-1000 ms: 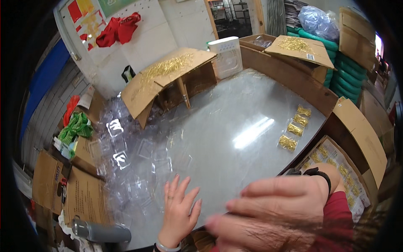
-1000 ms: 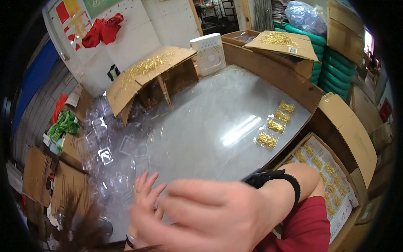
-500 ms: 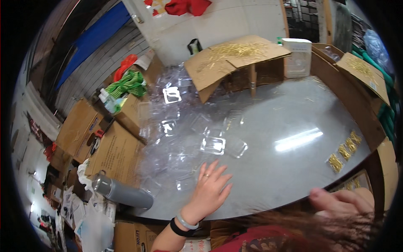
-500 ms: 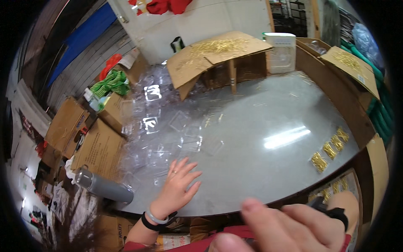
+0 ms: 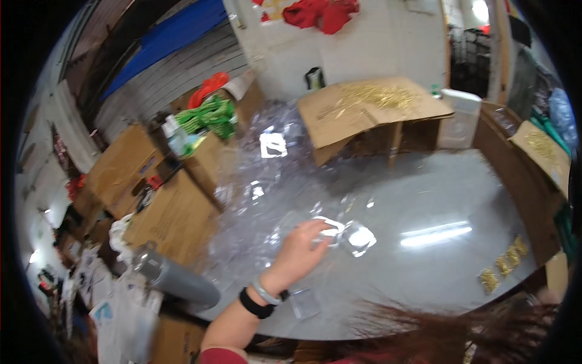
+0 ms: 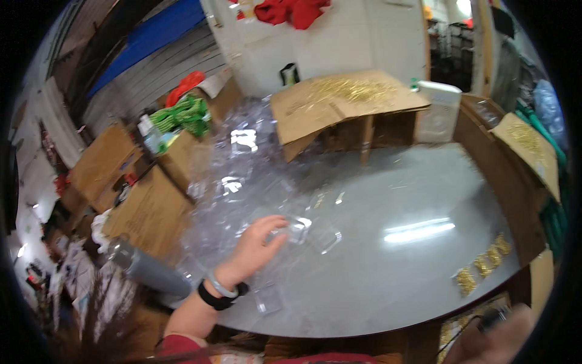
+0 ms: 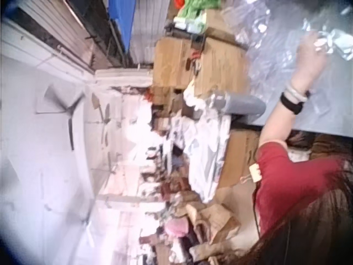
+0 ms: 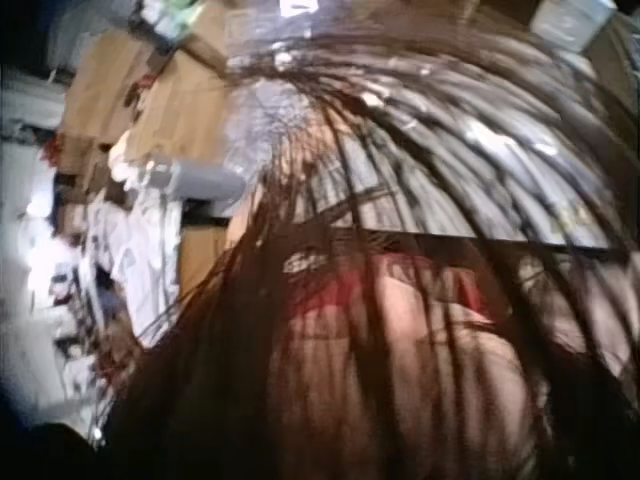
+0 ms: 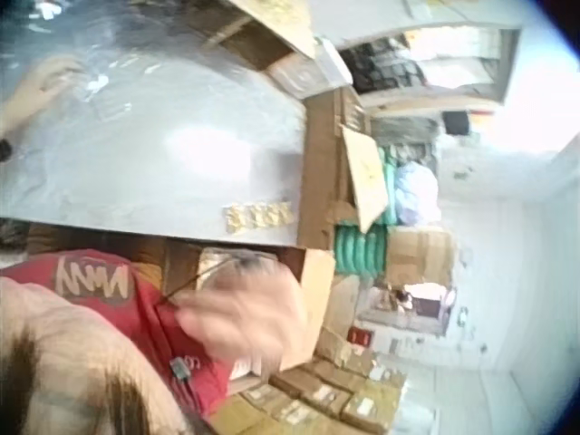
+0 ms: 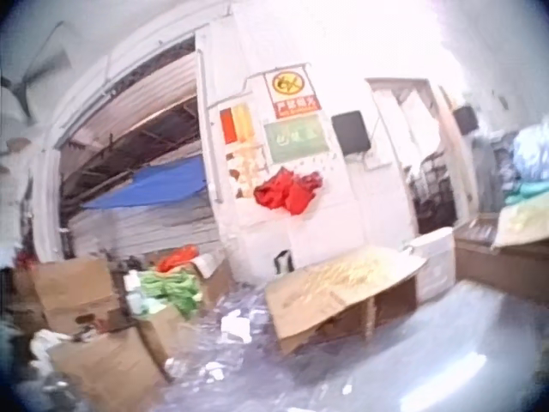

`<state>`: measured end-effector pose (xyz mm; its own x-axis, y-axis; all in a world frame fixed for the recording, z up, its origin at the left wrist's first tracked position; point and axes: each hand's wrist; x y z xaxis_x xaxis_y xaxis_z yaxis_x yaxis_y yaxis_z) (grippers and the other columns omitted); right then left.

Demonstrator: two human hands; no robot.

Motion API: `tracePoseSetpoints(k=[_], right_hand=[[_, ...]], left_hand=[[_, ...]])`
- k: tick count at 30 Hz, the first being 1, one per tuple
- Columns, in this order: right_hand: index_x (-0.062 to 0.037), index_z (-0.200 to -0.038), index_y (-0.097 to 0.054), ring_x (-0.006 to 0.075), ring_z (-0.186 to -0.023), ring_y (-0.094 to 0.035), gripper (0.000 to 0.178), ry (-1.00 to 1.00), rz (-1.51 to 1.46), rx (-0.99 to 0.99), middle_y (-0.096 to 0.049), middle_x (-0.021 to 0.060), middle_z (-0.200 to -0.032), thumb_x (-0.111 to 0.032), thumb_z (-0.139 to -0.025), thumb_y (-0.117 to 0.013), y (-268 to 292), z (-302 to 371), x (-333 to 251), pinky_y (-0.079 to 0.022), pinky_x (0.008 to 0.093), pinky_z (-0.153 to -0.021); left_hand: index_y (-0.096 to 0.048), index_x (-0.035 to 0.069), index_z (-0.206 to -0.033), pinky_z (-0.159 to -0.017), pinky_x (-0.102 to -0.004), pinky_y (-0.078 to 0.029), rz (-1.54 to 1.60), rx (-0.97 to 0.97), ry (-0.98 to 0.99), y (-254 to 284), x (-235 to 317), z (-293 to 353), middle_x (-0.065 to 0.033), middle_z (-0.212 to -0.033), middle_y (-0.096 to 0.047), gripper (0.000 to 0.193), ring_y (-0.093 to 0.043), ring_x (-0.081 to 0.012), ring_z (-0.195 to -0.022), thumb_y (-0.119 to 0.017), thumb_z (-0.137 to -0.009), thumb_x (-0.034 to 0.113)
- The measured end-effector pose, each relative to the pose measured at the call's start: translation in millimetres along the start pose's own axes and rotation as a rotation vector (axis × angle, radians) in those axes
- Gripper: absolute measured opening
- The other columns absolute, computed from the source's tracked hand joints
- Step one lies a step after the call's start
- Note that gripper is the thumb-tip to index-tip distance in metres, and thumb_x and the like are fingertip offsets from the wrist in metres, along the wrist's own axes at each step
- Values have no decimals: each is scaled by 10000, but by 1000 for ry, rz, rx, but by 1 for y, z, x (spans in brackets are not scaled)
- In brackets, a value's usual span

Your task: The user is seen sorting and packaging small gold-colored metal hardware pins into clear plastic containers at a workstation.

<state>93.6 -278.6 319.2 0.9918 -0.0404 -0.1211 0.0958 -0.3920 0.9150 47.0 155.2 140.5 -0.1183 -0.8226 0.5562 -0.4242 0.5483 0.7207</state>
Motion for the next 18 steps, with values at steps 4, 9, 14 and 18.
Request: tracePoseSetpoints(k=[4, 9, 14, 18], right_hand=[[62, -1210, -648, 196, -957, -713, 297, -32, -778, -253, -732, 109, -1087, -115, -972, -646, -68, -75, 136, -566, 294, -812], [37, -1326, -533, 231, -990, -676, 375, -779, -1166, 405, -647, 148, -1160, -122, -990, -579, -136, -122, 270, -593, 372, -867], [47, -1342, -464, 313, -1059, -653, 378, -969, -1388, 830, -587, 190, -1206, -66, -988, -538, -195, -167, 366, -600, 413, -886], [37, -1301, -471, 278, -1017, -645, 345, -946, -1377, 1005, -580, 161, -1162, -74, -984, -553, -214, -204, 391, -601, 372, -831]], left_hand=[[-519, -55, -1336, -878, -335, -536, 571, 115, 350, 9, -62, -51, -121, -1220, -615, 437, -624, -202, -1036, -604, -997, 209], [-453, -108, -1358, -882, -358, -547, 979, 328, 444, -5, -91, -158, -185, -1240, -594, 536, -621, -258, -1078, -586, -1017, 282], [-579, -36, -1181, -896, -379, -561, 1224, 244, 336, -14, -142, -218, -146, -1138, -656, 296, -663, -239, -1027, -594, -1012, 206], [-611, -28, -1170, -884, -367, -571, 1264, 312, 397, -14, -149, -238, -120, -1116, -690, 268, -686, -225, -996, -621, -982, 163]])
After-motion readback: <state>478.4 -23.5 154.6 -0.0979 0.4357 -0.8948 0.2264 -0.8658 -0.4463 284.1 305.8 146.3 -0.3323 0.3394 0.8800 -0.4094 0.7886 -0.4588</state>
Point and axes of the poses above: each hand's wrist, its own z-axis away from the middle knuckle, its own y-axis out of the back of the hand, x = y × z
